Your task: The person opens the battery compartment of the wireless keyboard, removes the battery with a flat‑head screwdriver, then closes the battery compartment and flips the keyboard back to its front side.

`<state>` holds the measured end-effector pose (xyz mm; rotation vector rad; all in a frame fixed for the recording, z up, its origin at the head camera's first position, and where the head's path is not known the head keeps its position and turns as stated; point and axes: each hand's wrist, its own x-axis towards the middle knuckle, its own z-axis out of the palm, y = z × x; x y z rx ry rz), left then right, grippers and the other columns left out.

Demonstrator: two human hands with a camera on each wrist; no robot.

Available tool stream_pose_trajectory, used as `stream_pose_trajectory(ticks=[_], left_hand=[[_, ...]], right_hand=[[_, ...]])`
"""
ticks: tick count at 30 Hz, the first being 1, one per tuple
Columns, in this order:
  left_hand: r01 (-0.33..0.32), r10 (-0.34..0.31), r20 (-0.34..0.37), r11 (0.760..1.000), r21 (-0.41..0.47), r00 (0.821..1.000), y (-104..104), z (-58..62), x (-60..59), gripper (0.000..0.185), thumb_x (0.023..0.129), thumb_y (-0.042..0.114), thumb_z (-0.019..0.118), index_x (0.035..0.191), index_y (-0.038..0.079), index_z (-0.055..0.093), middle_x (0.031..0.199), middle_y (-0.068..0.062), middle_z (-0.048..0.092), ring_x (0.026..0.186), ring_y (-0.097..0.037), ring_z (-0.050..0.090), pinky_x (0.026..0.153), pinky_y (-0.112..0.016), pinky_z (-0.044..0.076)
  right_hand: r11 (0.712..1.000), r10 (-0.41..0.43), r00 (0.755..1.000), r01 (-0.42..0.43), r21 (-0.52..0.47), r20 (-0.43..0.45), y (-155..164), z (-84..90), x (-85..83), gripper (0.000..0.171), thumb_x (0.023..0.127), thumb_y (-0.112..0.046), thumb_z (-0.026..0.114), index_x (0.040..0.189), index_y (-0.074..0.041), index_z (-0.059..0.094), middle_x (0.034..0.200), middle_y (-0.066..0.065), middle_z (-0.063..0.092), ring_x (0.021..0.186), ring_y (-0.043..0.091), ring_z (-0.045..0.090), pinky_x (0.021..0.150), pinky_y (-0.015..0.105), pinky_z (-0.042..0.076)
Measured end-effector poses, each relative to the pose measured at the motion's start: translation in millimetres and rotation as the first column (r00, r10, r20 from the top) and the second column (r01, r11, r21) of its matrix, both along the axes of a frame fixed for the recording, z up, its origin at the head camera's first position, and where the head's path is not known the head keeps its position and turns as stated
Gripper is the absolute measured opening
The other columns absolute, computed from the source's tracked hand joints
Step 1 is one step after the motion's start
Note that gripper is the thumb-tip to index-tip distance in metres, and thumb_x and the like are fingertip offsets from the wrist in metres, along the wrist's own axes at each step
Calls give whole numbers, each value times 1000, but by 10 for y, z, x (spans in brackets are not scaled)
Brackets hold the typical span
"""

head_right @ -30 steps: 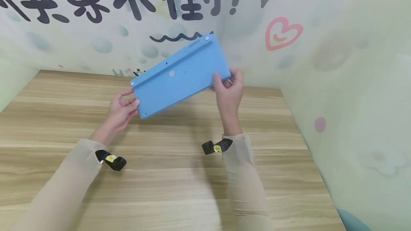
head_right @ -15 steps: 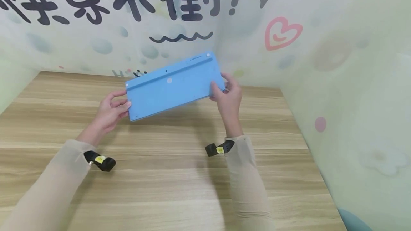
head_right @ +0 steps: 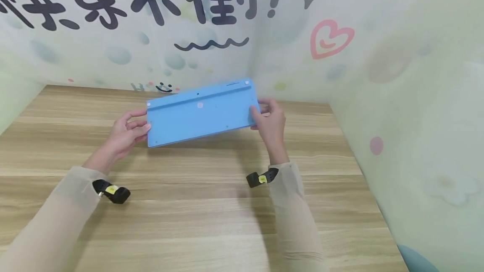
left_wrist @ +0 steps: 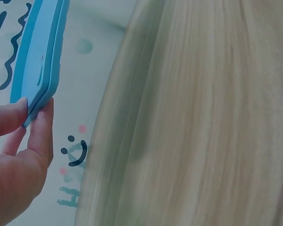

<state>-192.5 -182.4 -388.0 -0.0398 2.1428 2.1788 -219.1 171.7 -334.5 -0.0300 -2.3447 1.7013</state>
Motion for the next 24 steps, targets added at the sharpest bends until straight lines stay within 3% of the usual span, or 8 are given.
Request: stream_pose_trajectory(ticks=[5, 9, 13, 17, 24], left_hand=[[19, -16, 29, 995, -95, 999, -33, -15, 14, 53, 93, 6, 53, 139, -2, 28, 105, -9, 48, 83, -4, 56, 73, -20, 50], [28, -24, 34, 993, -113, 999, -58, -24, 22, 52, 93, 5, 54, 138, -3, 29, 104, -9, 50, 82, -3, 57, 73, -20, 50], [42, -38, 36, 992, -119, 999, -74, -39, 23, 51, 93, 4, 54, 137, -5, 29, 103, -9, 51, 81, -4, 58, 74, -21, 51], [66, -59, 50, 989, -135, 997, -88, -57, 27, 52, 93, 3, 53, 138, -5, 28, 105, -12, 50, 83, -4, 57, 76, -21, 51], [85, -70, 89, 980, -178, 994, -107, -70, 35, 52, 94, 2, 51, 139, -5, 26, 111, -17, 47, 83, -4, 56, 78, -21, 50]], right_hand=[[995, -12, 998, 5, 104, 68, 19, -69, -16, 35, 86, -19, 65, 114, 0, 57, 78, 12, 56, 63, 19, 57, 52, 24, 51], [985, 0, 996, -14, 171, 85, 47, -110, -28, 33, 85, -19, 66, 115, -4, 62, 72, 11, 56, 63, 20, 48, 50, 21, 37], [981, 36, 991, -59, 184, 128, 83, -162, -36, 33, 86, -17, 66, 116, -4, 63, 83, 14, 61, 72, 21, 55, 54, 19, 46], [981, 60, 979, -94, 167, 197, 101, -217, -45, 34, 86, -14, 66, 117, -1, 61, 96, 16, 62, 79, 24, 60, 57, 26, 53], [980, 81, 965, -123, 154, 250, 107, -310, -55, 35, 85, -13, 67, 118, -1, 59, 97, 18, 63, 81, 22, 59, 60, 28, 54]])
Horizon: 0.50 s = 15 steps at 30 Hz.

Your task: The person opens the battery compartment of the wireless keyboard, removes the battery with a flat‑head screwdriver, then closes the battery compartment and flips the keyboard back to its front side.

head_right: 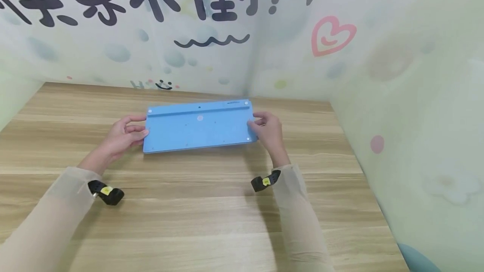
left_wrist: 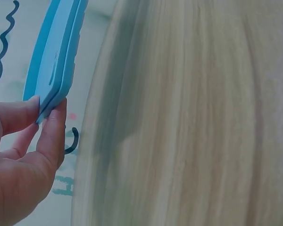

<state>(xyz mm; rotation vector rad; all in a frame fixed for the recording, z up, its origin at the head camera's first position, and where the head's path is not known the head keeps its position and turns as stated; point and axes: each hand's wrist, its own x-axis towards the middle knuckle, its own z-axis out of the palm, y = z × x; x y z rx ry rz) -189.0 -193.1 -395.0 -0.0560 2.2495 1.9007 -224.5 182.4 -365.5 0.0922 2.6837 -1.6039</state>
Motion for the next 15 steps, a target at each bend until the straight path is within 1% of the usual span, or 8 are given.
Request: stream_pose_trajectory(ticks=[3, 8, 10, 12, 15], left_hand=[[6, -6, 16, 1000, -12, 1000, -6, -7, -9, 52, 94, 2, 50, 139, -5, 26, 114, -20, 46, 84, -3, 56, 80, -23, 50], [21, -20, 40, 999, -45, 999, -13, -31, -19, 53, 94, 3, 51, 140, -4, 26, 121, -25, 45, 85, -5, 56, 81, -26, 50], [31, -28, 49, 998, -61, 998, -20, -54, -20, 52, 94, 3, 51, 140, -4, 27, 121, -26, 46, 85, -5, 57, 81, -26, 50], [40, -36, 53, 997, -64, 998, -24, -83, -17, 53, 94, 2, 51, 140, -5, 27, 119, -26, 46, 83, -5, 57, 80, -26, 50], [47, -43, 65, 997, -68, 997, -34, -133, -11, 53, 93, 1, 52, 140, -5, 27, 117, -25, 47, 82, -5, 57, 78, -26, 51]], right_hand=[[1000, 9, 1000, -9, 19, 10, 7, -41, -9, 36, 85, -12, 68, 118, -1, 60, 97, 18, 63, 83, 22, 59, 63, 30, 55], [1000, 18, 996, -19, 6, 87, 32, -129, -9, 37, 85, -10, 68, 119, -1, 59, 99, 17, 62, 85, 23, 59, 71, 36, 54], [999, 32, 993, -32, -5, 110, 46, -170, -2, 39, 84, -9, 69, 121, -1, 59, 99, 18, 62, 85, 24, 59, 73, 39, 54], [998, 54, 992, -56, 9, 118, 58, -210, 3, 40, 83, -8, 70, 121, 0, 59, 98, 19, 63, 85, 24, 60, 73, 41, 53], [995, 86, 988, -91, 33, 128, 71, -268, 3, 41, 83, -8, 70, 122, 2, 58, 97, 19, 64, 82, 23, 62, 72, 41, 54]])
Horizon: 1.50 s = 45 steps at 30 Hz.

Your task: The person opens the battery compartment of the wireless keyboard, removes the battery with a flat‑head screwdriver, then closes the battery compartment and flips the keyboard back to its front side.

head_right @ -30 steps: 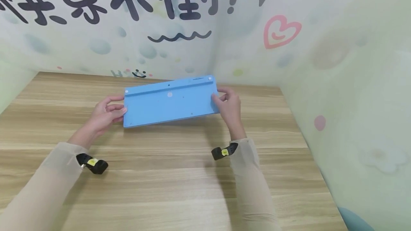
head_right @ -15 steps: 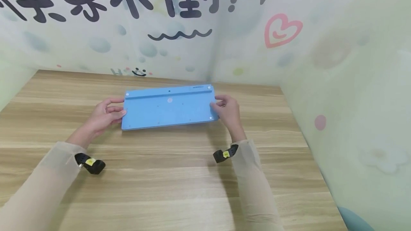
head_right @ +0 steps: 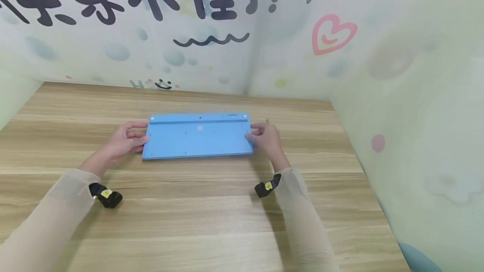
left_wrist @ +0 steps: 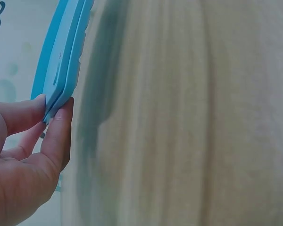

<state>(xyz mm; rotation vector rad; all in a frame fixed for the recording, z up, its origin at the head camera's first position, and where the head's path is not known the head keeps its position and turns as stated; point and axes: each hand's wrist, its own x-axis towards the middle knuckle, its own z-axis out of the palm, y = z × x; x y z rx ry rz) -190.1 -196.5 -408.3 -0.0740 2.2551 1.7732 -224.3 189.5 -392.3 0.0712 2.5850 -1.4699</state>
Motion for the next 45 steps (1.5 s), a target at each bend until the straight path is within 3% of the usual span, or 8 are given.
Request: stream_pose_trajectory(ticks=[6, 13, 24, 33, 45], left_hand=[[7, -7, 21, 1000, -29, 1000, -8, -73, 19, 53, 93, 2, 52, 140, -5, 27, 118, -25, 46, 84, -8, 58, 77, -27, 52], [11, -8, 35, 998, -65, 999, -3, -112, 11, 52, 93, 2, 52, 140, -4, 29, 119, -27, 46, 85, -14, 59, 74, -31, 53], [-1, 9, 66, 991, -131, 998, 85, -61, 11, 53, 93, 2, 53, 141, -2, 31, 124, -28, 42, 102, -34, 54, 74, -35, 53], [-55, 69, 63, 976, -209, 996, 139, -56, 2, 50, 92, 2, 54, 139, -1, 37, 121, -23, 45, 101, -31, 53, 73, -31, 53], [-49, 66, 63, 972, -228, 996, 126, -70, -10, 50, 92, 3, 56, 139, 0, 38, 123, -23, 45, 103, -31, 52, 74, -31, 53]], right_hand=[[999, 43, 999, -43, 27, 17, 8, -73, 1, 42, 82, -5, 70, 122, 3, 57, 97, 19, 63, 80, 21, 61, 69, 36, 54], [993, 99, 993, -102, 55, 67, 20, -146, 14, 46, 82, 0, 69, 125, 5, 54, 104, 21, 62, 92, 27, 61, 69, 30, 54], [996, 74, 992, -79, 47, 101, 44, -207, 41, 45, 83, -1, 68, 126, 2, 54, 109, 20, 61, 96, 28, 61, 70, 31, 54], [998, 44, 994, -48, 32, 102, 27, -206, 70, 44, 82, -1, 69, 124, 2, 56, 107, 19, 61, 93, 27, 61, 69, 30, 54], [997, 52, 995, -56, 52, 79, 13, -257, 52, 43, 80, 0, 70, 122, 3, 58, 102, 17, 61, 89, 24, 60, 66, 29, 54]])
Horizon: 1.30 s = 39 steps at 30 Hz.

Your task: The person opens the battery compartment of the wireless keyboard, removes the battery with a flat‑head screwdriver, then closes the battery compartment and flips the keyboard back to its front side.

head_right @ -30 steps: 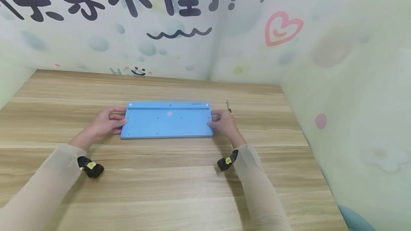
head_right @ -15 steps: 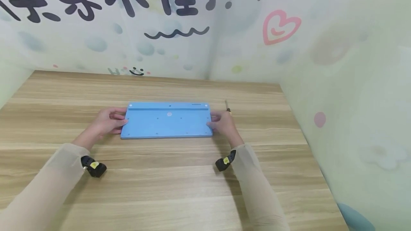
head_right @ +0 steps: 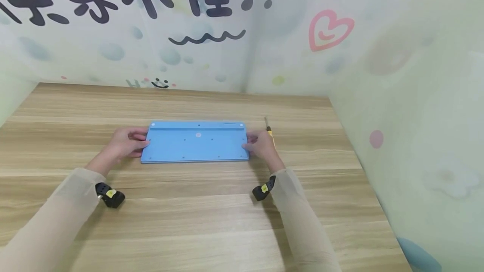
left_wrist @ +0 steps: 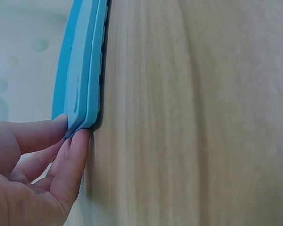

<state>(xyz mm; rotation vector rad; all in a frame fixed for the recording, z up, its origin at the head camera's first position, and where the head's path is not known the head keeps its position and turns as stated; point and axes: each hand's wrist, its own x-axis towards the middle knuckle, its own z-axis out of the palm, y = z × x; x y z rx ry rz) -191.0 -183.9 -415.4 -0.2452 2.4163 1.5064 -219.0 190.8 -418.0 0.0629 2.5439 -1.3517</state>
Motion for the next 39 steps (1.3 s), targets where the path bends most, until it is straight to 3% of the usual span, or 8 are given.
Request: stream_pose_trajectory(ticks=[11, 20, 29, 39], left_hand=[[-7, 7, 13, 1000, -10, 1000, -1, 39, -28, 52, 91, 6, 58, 138, 0, 39, 123, -24, 46, 105, -34, 53, 74, -31, 53], [-27, 24, -49, 998, -56, 999, 64, 171, -123, 41, 87, 3, 61, 126, -4, 50, 113, -21, 51, 93, -27, 56, 69, -27, 53], [124, -128, -100, 991, -46, 987, 409, 379, -338, 39, 89, 6, 59, 126, -4, 51, 111, -21, 55, 95, -31, 57, 75, -31, 53], [296, -312, -172, 949, -111, 934, 936, 401, -613, 32, 87, 6, 61, 118, -3, 58, 103, -18, 60, 89, -29, 59, 71, -30, 50]], right_hand=[[1000, 3, 1000, -3, -9, 9, 34, -17, -26, 44, 80, -1, 71, 123, 1, 58, 102, 16, 60, 87, 22, 59, 66, 28, 54], [1000, -8, 1000, 9, -27, 24, 46, -21, -32, 44, 80, -2, 71, 122, 0, 59, 100, 14, 59, 85, 22, 59, 65, 29, 54], [999, -9, 999, 11, -34, 38, 57, -36, -45, 44, 80, -3, 71, 123, -1, 58, 101, 14, 59, 86, 23, 59, 65, 29, 54], [997, -26, 997, 31, -71, 70, 66, -65, -55, 44, 80, -1, 70, 123, -1, 58, 102, 14, 58, 86, 22, 59, 66, 29, 54]])
